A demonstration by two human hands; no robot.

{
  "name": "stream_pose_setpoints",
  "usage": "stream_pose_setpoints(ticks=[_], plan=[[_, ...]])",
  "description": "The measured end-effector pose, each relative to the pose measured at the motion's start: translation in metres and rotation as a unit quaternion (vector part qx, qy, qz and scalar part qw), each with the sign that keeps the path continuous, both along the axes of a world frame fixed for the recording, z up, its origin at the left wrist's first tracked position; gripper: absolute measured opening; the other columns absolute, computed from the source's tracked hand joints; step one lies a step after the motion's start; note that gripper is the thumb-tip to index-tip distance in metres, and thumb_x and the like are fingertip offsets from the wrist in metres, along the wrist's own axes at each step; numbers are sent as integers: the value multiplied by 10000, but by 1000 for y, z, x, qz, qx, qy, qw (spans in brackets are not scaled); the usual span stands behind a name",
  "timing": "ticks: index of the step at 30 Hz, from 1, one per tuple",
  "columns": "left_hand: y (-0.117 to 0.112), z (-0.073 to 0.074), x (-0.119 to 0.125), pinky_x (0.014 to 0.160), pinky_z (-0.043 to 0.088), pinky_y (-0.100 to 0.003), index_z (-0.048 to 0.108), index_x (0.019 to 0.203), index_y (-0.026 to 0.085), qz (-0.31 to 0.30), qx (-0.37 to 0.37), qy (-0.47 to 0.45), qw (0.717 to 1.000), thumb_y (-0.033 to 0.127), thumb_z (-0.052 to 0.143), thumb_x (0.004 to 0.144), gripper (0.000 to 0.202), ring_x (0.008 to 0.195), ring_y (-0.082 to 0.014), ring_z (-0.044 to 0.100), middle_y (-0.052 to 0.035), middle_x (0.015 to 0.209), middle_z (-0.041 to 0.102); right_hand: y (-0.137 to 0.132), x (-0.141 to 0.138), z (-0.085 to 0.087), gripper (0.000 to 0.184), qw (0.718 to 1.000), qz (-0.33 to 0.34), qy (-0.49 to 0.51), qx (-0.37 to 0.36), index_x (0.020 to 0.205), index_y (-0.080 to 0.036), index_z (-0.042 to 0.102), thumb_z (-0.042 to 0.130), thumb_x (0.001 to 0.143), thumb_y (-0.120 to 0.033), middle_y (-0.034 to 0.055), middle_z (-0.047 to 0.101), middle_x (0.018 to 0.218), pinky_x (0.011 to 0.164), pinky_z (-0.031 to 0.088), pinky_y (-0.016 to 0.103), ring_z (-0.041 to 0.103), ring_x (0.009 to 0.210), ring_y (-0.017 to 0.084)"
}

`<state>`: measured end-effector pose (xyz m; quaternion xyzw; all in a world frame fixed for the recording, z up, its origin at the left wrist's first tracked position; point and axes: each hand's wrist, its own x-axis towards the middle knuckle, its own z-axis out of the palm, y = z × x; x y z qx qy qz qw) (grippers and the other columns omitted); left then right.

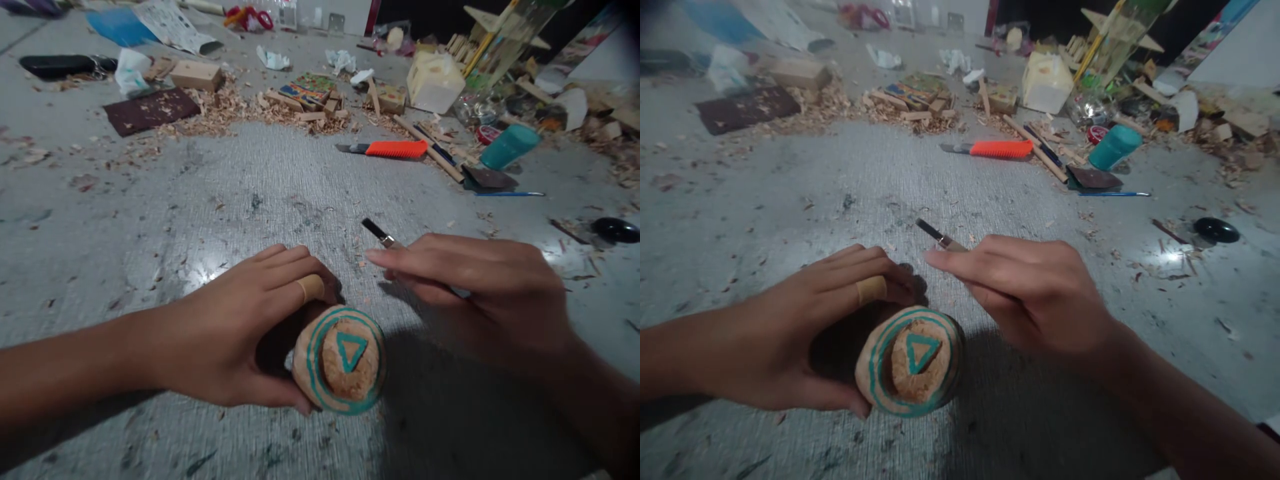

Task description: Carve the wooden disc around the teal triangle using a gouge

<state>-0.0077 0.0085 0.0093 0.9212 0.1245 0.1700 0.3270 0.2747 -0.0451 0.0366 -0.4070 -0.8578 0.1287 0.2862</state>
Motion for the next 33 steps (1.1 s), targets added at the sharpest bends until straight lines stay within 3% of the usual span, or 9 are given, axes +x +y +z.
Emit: stream_pose_setpoints(ticks=[8, 15, 20, 23, 26, 28, 30, 33], plan=[[1, 3, 1, 861, 437, -368, 588, 1195, 225, 33, -58, -5, 998, 610, 877, 777, 638, 983, -242, 630, -60, 1124, 698, 1, -1, 3, 305, 1000, -2, 14, -3, 1213, -283, 720, 559, 1024, -107, -4, 762, 934, 667, 524, 302, 707, 756, 156], [3, -5, 0, 873, 469, -370, 564, 1232, 232, 27, -38, -12, 999, 560, 896, 769, 658, 993, -242, 650, -52, 1142, 693, 0, -1, 1, 211, 999, -50, 7, 20, 1149, -271, 749, 629, 1016, -158, 2, 756, 932, 695, 516, 317, 710, 822, 173], [3, -9, -1, 867, 513, -394, 540, 1253, 249, 37, -42, -20, 998, 578, 868, 785, 660, 1001, -263, 659, -69, 1166, 693, -1, 3, 0, 441, 999, -22, 38, 23, 1390, -279, 709, 591, 1008, -91, -2, 621, 858, 641, 460, 300, 582, 699, 136], [1, -8, -3, 885, 538, -409, 511, 1299, 245, 60, -51, -10, 997, 571, 829, 840, 646, 1040, -274, 656, -89, 1208, 683, -4, 4, 0, 629, 997, -63, 27, 44, 1556, -347, 563, 661, 980, -114, 2, 690, 965, 721, 524, 273, 627, 759, 139], [-1, -7, -5, 867, 545, -406, 433, 1432, 244, 73, -34, -7, 997, 590, 795, 866, 756, 1063, -286, 654, -114, 1271, 663, -6, 3, 2, 776, 994, -105, 19, 17, 1657, -368, 384, 672, 977, -134, -32, 701, 942, 662, 539, 220, 579, 652, 110], [0, -6, -4, 853, 524, -394, 364, 1531, 246, 60, -2, -4, 998, 578, 783, 877, 845, 1058, -282, 652, -113, 1258, 660, -6, 2, 3, 787, 994, -108, 29, 0, 1668, -356, 351, 663, 978, -141, -43, 679, 891, 613, 531, 211, 562, 627, 107], [1, -6, -2, 850, 486, -382, 389, 1539, 245, 35, 31, -2, 999, 561, 767, 896, 810, 1025, -265, 646, -94, 1189, 665, -5, 2, 3, 718, 993, -113, 31, 1, 1627, -347, 426, 666, 976, -159, -25, 685, 923, 619, 543, 221, 599, 671, 119], [1, -3, 2, 817, 428, -369, 554, 1330, 222, 50, 30, 7, 998, 628, 794, 856, 669, 941, -236, 618, -58, 1077, 662, -5, 2, 1, 608, 993, -118, 17, 5, 1551, -338, 524, 671, 979, -193, -12, 691, 959, 629, 558, 226, 643, 695, 122]])
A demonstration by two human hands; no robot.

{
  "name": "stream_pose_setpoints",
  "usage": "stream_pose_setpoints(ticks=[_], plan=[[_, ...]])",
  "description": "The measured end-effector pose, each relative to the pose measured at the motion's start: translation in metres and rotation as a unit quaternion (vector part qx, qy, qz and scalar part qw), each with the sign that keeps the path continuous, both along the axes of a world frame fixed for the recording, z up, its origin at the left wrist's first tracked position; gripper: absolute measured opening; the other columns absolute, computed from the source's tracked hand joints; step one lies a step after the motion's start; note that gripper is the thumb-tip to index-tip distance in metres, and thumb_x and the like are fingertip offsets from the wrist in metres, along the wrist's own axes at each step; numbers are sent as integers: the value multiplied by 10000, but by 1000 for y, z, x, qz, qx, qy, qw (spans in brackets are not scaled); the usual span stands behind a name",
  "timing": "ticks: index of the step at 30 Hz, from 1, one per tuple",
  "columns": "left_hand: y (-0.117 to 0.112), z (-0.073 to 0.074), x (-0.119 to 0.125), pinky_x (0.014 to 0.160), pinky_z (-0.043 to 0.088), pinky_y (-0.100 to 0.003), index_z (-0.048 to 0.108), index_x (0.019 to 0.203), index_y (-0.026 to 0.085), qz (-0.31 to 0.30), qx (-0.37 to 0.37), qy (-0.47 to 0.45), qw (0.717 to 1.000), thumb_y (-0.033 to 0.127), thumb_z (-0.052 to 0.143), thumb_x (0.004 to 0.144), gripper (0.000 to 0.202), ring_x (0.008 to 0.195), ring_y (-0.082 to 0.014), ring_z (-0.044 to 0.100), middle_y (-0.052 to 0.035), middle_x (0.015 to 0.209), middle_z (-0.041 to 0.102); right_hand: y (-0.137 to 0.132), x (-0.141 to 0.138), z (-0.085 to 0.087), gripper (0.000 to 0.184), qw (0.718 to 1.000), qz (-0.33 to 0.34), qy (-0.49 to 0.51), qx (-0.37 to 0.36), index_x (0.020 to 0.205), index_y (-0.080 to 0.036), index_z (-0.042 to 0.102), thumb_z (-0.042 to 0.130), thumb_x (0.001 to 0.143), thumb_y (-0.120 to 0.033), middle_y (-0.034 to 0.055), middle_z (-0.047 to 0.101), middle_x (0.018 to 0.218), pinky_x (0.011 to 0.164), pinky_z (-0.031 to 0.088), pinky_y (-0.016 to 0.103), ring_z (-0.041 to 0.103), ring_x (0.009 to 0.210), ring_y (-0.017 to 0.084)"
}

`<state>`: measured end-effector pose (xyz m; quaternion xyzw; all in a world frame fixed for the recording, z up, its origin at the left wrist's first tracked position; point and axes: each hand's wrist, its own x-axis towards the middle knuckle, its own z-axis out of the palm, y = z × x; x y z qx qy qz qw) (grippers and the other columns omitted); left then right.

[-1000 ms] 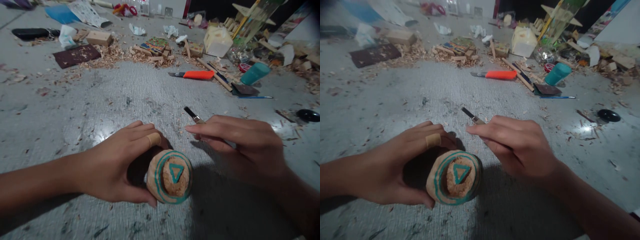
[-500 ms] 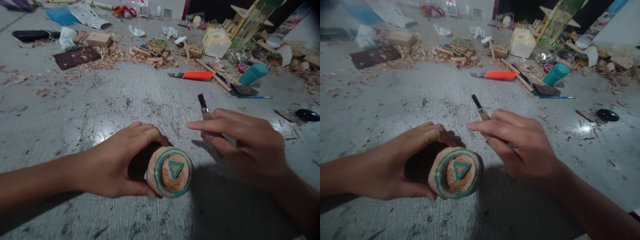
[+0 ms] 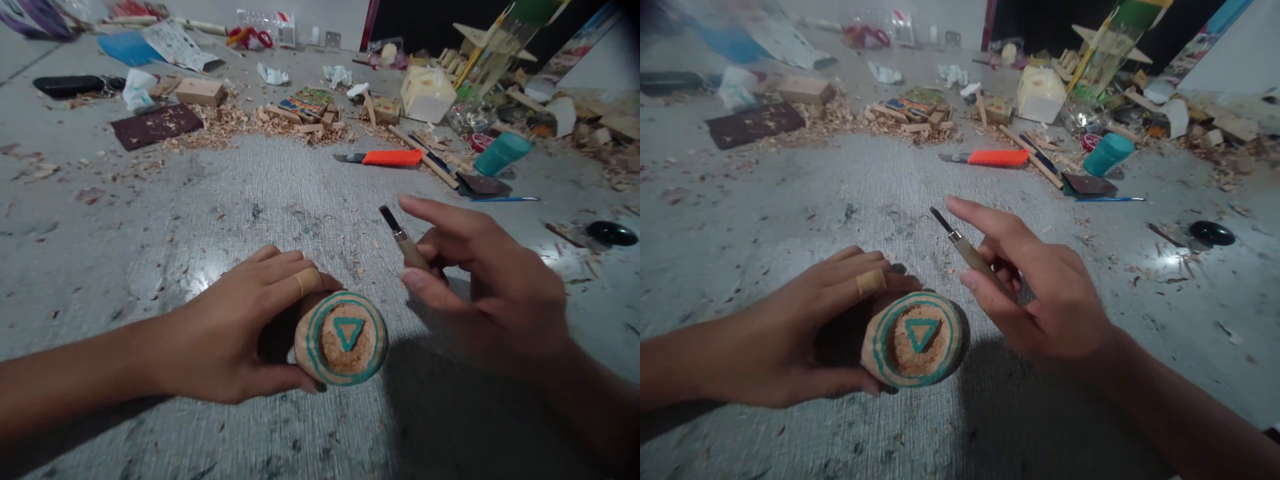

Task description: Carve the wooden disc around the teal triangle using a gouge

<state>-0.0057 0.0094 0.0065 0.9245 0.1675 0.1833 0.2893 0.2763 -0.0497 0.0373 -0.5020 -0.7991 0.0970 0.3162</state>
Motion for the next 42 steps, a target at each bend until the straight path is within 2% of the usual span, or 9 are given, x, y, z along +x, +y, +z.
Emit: stream_pose_setpoints(ticks=[4, 7, 11, 20, 24, 28, 32, 36, 42], plan=[[-1, 6, 0, 756, 398, -394, 576, 973, 203, 26, -38, -16, 999, 766, 796, 732, 651, 870, -239, 557, -56, 1004, 626, -1, -1, -2, 527, 1000, 0, -14, 1, 1513, -339, 557, 649, 1003, -239, -20, 671, 883, 603, 550, 243, 669, 683, 136], [-1, 11, -2, 863, 457, -449, 562, 1168, 205, -27, -59, -26, 998, 572, 785, 780, 578, 1030, -297, 594, -98, 1179, 646, -2, -1, -1, 462, 1000, -3, -14, 4, 1460, -321, 592, 655, 1006, -259, -23, 659, 851, 595, 539, 257, 669, 665, 139], [-1, 14, -1, 1003, 438, -490, 462, 1488, 227, -95, -16, 38, 995, 265, 743, 725, 814, 1224, -334, 572, -117, 1411, 608, -1, 0, -1, 399, 1000, 4, -17, -5, 1402, -309, 611, 651, 1007, -273, -23, 653, 836, 585, 525, 275, 645, 641, 143], [-3, 8, -5, 836, 376, -434, 611, 1179, 205, -75, 80, -28, 994, 604, 813, 784, 597, 988, -276, 623, -85, 1146, 708, -1, 0, -2, 434, 1000, 2, -19, -18, 1425, -335, 590, 651, 1002, -258, -41, 642, 831, 582, 510, 261, 651, 630, 126], [-2, 13, -5, 963, 438, -446, 596, 1260, 168, -86, 39, -54, 994, 352, 739, 763, 549, 1162, -297, 624, -119, 1322, 690, -2, 1, -2, 425, 1000, 4, -17, -18, 1420, -337, 590, 663, 1003, -305, -38, 660, 830, 573, 516, 257, 672, 660, 142], [-2, 13, -1, 1117, 405, -436, 487, 1504, 173, -169, 43, 33, 984, 178, 571, 702, 806, 1438, -276, 496, -57, 1589, 570, -1, 1, -1, 432, 1000, 4, -13, -13, 1420, -330, 586, 665, 998, -284, -44, 663, 823, 591, 521, 250, 662, 647, 134], [-5, 8, 0, 963, 397, -459, 523, 1480, 178, -122, 104, 29, 987, 409, 690, 867, 676, 1206, -304, 619, -104, 1381, 691, -1, 0, -1, 435, 1000, -1, -13, -27, 1422, -344, 582, 664, 999, -281, -46, 659, 812, 594, 521, 257, 661, 659, 140], [-3, 8, -1, 928, 408, -461, 474, 1512, 155, -66, 73, 1, 995, 680, 767, 735, 983, 1087, -316, 624, -132, 1279, 673, -3, 0, -2, 434, 999, -4, -6, -34, 1413, -355, 583, 679, 997, -278, -47, 655, 816, 603, 521, 273, 638, 649, 142], [2, 14, -1, 1156, 353, -478, 474, 1518, 136, -137, 2, 76, 988, 318, 751, 670, 910, 1360, -341, 515, -148, 1474, 575, -4, 5, 11, 283, 998, 53, 29, -4, 1254, -298, 645, 716, 984, -257, -22, 706, 991, 672, 526, 242, 679, 790, 120]])
